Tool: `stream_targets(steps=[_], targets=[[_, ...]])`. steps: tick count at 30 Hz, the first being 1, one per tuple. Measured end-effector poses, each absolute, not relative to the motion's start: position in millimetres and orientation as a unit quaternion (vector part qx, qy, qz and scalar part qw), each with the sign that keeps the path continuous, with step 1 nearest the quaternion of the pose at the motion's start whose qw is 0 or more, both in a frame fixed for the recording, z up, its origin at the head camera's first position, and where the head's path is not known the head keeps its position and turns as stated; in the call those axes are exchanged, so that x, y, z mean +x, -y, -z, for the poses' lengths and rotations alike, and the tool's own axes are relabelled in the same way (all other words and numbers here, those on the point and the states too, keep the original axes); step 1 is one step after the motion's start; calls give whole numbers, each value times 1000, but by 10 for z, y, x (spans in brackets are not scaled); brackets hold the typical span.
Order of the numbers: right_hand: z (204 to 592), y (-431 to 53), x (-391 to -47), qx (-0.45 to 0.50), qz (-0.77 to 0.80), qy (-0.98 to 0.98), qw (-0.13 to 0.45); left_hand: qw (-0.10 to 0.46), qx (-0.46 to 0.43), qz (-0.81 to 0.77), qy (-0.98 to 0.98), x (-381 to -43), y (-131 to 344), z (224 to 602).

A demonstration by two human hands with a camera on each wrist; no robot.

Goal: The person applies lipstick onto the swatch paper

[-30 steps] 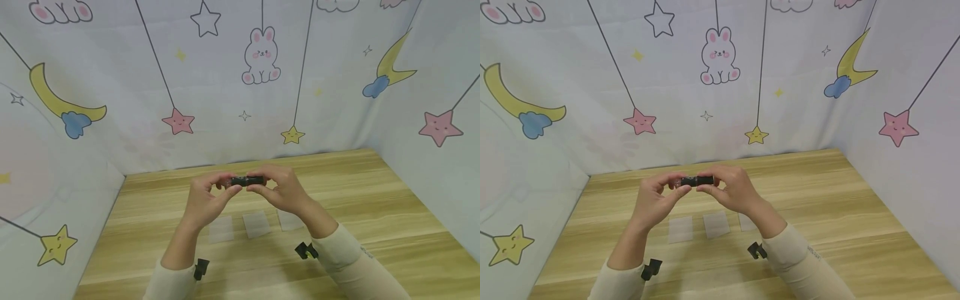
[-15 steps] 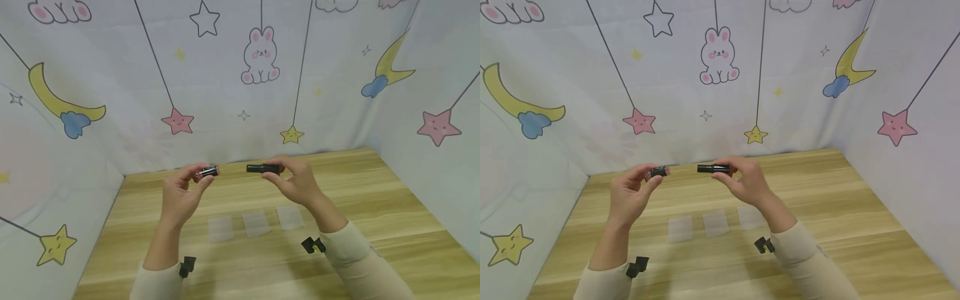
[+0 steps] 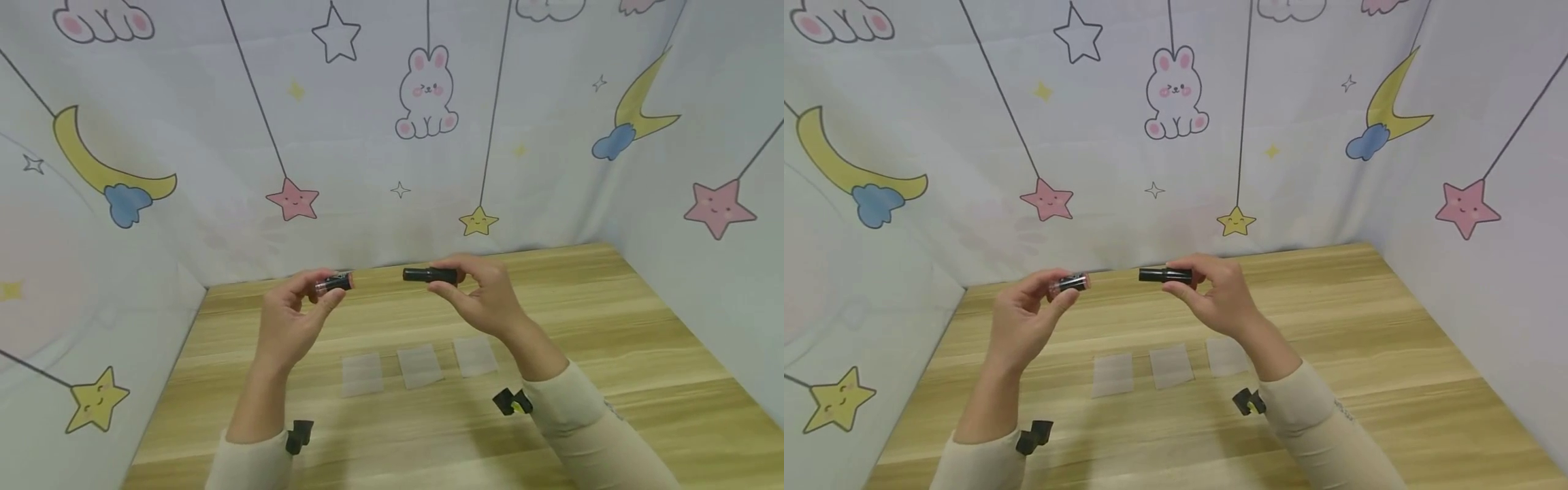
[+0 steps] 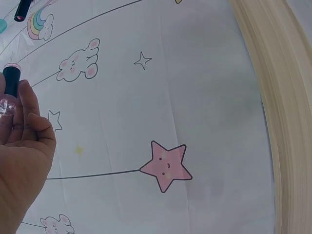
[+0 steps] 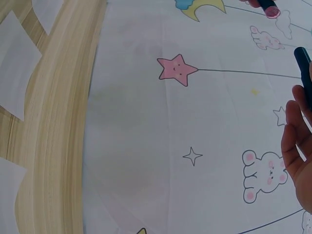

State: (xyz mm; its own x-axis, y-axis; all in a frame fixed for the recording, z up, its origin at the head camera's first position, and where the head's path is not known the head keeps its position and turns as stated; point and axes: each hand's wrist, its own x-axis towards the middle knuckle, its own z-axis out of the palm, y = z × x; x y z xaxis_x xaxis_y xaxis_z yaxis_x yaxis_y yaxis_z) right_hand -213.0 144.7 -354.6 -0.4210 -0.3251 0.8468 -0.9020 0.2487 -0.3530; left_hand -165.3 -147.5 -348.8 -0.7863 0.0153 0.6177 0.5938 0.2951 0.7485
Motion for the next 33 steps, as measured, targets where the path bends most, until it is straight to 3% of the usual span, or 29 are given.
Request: stream_targets(steps=[14,33], targets=[[3550,-1449,-2127,421,-440,721,331,261,-217,437,833,-1670,1782,3470],[3584,-1452,-2140,416,-452,720,323,152,-202,313,916,-1701,2105,3529]])
